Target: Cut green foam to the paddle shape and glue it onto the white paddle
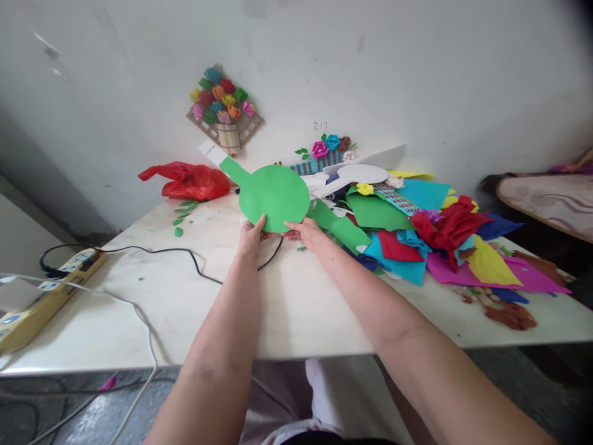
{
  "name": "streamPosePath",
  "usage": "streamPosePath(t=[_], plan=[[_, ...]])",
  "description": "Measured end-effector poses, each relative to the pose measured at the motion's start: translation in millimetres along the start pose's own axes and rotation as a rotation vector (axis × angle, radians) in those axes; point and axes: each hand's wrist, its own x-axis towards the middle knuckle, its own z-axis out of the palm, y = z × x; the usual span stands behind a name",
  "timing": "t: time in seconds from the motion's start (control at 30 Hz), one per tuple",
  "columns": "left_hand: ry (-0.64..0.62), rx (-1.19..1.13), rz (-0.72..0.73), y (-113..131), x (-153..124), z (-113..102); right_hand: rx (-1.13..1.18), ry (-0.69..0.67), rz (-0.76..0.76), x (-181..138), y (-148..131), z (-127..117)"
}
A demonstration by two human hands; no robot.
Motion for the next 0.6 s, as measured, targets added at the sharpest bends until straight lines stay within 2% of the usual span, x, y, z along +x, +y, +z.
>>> streamPosePath(t=[0.27,0.43,0.6], plan=[[-0.036,0.042,-0.012,-2.1,3.3,-2.7,0.047,0.012,0.04,-1.0,-3.7,-3.7],[-0.152,0.111,-0.069,-0.4,-1.0,-0.3,0.108,0.038,0.0,-0.6,-2.1,0.3],[-0.187,0.14,-0.074,-1.4,-0.6,-1.5,0.117,0.015,0.016,-1.0,-1.4,-0.5]])
